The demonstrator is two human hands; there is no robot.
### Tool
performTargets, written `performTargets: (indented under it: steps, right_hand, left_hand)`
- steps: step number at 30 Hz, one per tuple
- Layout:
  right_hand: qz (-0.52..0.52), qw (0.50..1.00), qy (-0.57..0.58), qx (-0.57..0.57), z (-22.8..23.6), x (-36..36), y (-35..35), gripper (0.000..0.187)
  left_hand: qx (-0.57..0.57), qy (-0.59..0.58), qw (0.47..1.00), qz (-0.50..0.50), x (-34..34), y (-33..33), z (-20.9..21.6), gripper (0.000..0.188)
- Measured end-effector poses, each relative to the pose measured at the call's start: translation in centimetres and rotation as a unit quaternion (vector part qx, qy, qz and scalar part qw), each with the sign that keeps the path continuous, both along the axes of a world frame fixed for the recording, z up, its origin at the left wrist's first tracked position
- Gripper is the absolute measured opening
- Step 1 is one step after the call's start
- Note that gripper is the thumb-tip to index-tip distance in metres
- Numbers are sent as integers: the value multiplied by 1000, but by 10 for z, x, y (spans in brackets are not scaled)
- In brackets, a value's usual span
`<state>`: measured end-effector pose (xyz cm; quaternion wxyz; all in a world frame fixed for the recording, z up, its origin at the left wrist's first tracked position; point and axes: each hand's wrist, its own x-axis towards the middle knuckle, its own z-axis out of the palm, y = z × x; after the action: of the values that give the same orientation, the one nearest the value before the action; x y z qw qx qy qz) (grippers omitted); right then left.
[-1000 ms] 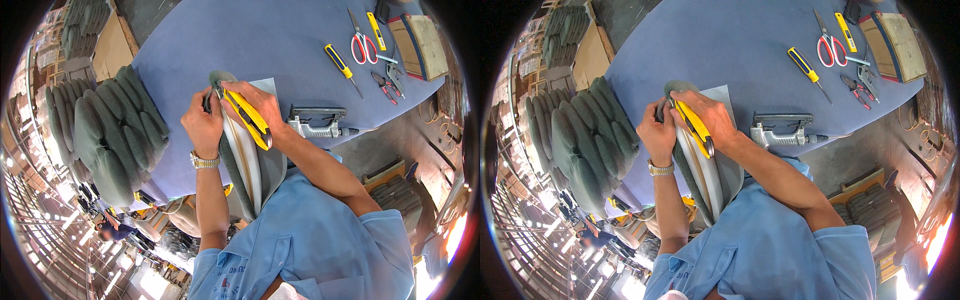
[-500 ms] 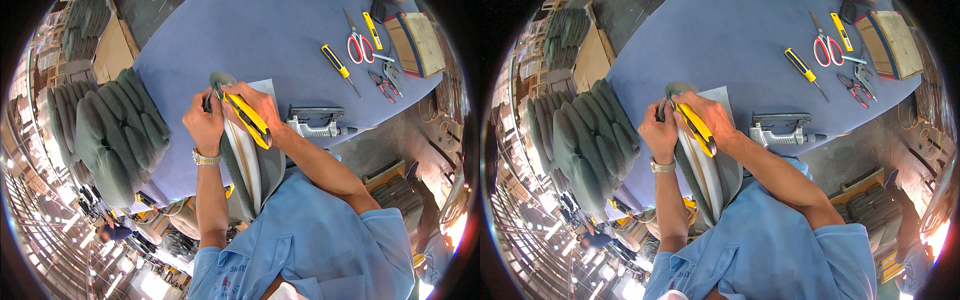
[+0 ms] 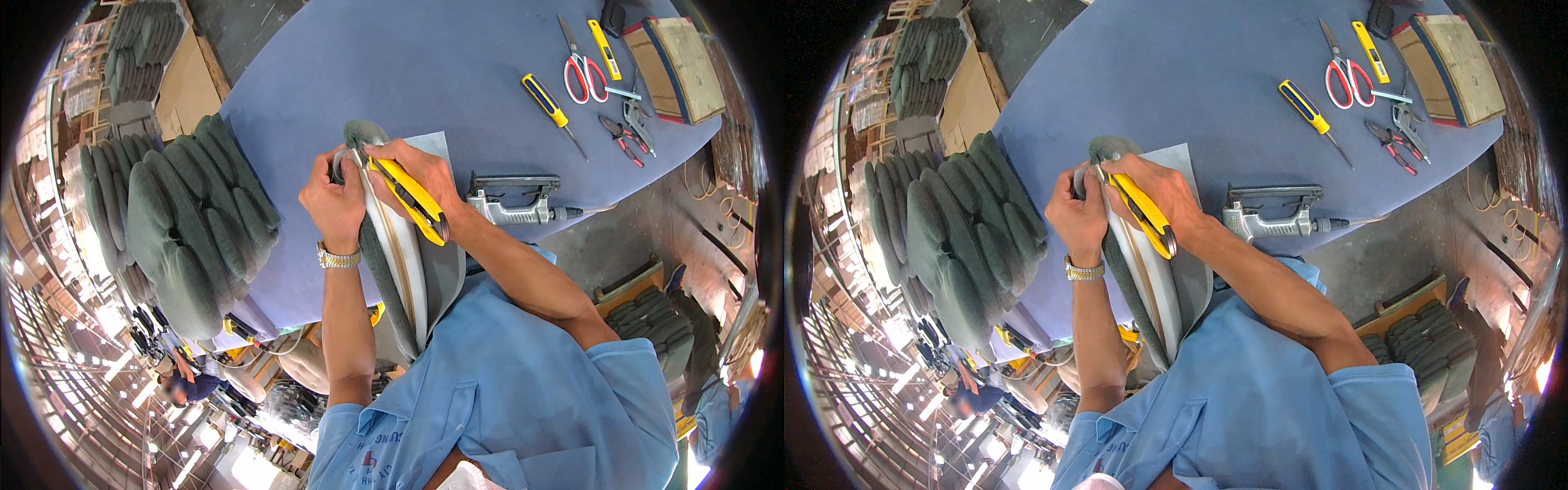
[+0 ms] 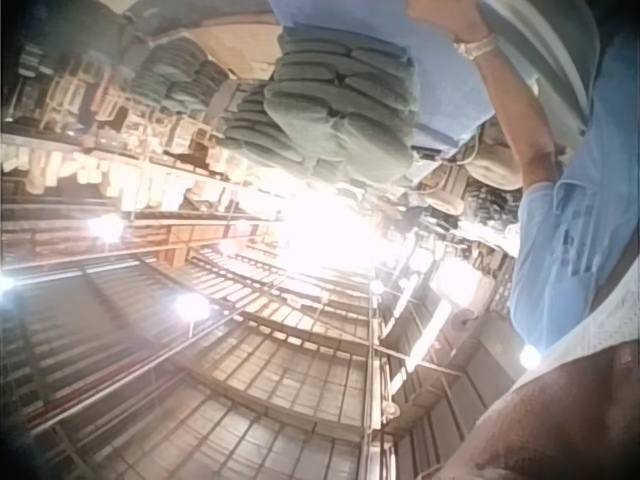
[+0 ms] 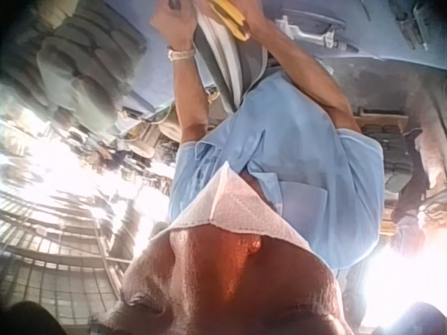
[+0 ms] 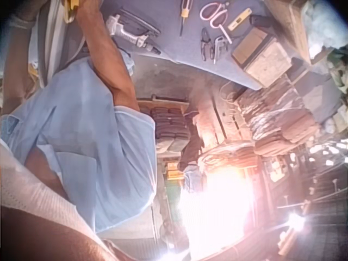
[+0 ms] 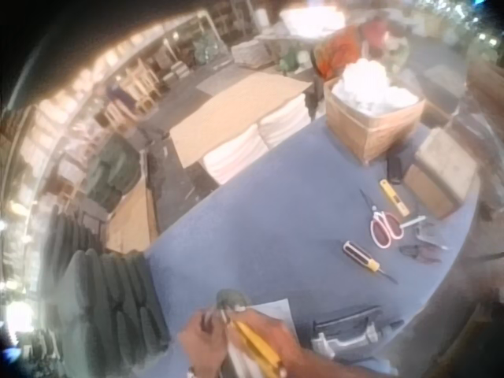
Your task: The person assembles cushion covers by wrapping fabric around foam inserts, securing edges with a staple gun, and trimming excess fabric with a utility knife. The person repeatedly folds, staples, and cuts the fabric to fit the foam, then places finished cushions on a stack.
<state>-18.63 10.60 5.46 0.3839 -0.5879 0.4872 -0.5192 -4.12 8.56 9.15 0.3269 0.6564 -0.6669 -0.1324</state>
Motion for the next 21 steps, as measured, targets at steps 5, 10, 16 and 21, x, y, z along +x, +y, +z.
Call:
performTargets:
  steps: [5, 10, 16, 21]
  right_hand:
    - [-15, 1000, 5, -26, -3, -1, -4, 33]
    - [-8, 999, -41, 22, 5, -3, 2, 32]
    - [-49, 992, -105, -39, 2, -30, -8, 35]
    - [-58, 996, -69, 10, 26, -58, -16, 41]
  left_hand:
    - [3, 3, 1000, -14, -1, 1, 3, 14]
    - [5, 11, 1000, -13, -3, 7, 6, 15]
    - [19, 35, 999, 8, -15, 13, 18, 23]
    - [-13, 29, 999, -21, -10, 18, 14, 29]
